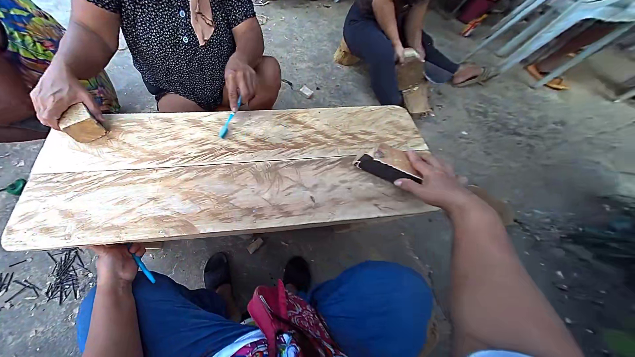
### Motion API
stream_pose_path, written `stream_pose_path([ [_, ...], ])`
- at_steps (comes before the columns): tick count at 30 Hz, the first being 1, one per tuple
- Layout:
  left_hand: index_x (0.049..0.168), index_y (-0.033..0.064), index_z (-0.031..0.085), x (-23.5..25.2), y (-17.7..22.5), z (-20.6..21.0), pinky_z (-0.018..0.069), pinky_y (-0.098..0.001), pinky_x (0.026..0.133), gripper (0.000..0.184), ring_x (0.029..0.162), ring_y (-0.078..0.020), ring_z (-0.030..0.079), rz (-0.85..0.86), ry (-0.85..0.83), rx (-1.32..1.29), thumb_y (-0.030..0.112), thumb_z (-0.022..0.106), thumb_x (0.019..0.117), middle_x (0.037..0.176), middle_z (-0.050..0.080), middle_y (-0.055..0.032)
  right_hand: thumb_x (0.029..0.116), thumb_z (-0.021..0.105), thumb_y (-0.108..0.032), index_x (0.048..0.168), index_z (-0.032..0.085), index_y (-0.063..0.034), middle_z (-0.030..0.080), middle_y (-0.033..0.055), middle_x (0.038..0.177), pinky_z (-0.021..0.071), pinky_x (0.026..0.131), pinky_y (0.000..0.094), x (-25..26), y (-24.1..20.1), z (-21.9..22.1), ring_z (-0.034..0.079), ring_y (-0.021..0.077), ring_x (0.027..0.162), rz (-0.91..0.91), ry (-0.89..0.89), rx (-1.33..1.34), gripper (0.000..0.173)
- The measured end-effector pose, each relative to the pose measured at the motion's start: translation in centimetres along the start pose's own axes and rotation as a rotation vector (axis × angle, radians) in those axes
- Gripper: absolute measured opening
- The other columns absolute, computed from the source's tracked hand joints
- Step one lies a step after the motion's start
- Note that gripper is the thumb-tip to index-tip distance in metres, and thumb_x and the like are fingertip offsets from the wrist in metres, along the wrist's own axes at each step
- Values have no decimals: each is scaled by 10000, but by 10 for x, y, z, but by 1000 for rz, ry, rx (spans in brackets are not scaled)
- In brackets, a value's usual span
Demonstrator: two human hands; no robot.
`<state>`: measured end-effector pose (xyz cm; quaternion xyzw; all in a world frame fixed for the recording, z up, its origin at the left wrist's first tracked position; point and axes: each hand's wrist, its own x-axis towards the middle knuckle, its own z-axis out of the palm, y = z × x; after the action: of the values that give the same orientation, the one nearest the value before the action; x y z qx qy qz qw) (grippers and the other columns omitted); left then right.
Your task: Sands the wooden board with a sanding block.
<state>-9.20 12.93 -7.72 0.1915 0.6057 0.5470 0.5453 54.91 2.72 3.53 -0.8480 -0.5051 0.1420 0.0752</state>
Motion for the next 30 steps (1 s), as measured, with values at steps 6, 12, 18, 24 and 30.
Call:
stream_pose_path([
  [6,1021,183,511,6,-4,-1,338,-232,366,875,405,-77,395,27,-8,17,754,-142,910,563,492,29,859,681,-698,1546,487,-236,508,232,1498,284,1002,822,11,-91,24,413,558,1359,-32,128,2,850],
  [12,960,197,517,20,-13,-15,357,-218,366,872,393,-60,406,50,-34,-30,792,-118,899,537,492,48,815,610,-811,1504,517,-376,578,79,1444,330,1001,752,0,-235,68,470,415,1347,-366,46,-20,821],
  [18,1049,192,482,16,-7,-20,371,-199,386,833,419,-48,433,15,-35,16,745,-130,932,590,520,48,879,590,-749,1532,496,-341,583,127,1438,367,961,755,12,-138,37,493,457,1324,-315,69,-52,776],
  [24,1035,209,507,23,-9,-22,367,-214,377,858,414,-55,431,23,-41,-28,794,-107,904,577,518,48,869,588,-767,1558,465,-261,504,208,1508,294,990,821,37,-22,5,406,530,1388,-51,106,-88,864],
  [30,983,208,492,22,-9,-18,353,-202,364,817,400,-41,409,35,-38,-27,771,-98,928,556,491,59,764,570,-887,1516,513,-331,568,134,1450,332,1010,764,16,-151,47,467,453,1349,-239,96,-74,937],
])
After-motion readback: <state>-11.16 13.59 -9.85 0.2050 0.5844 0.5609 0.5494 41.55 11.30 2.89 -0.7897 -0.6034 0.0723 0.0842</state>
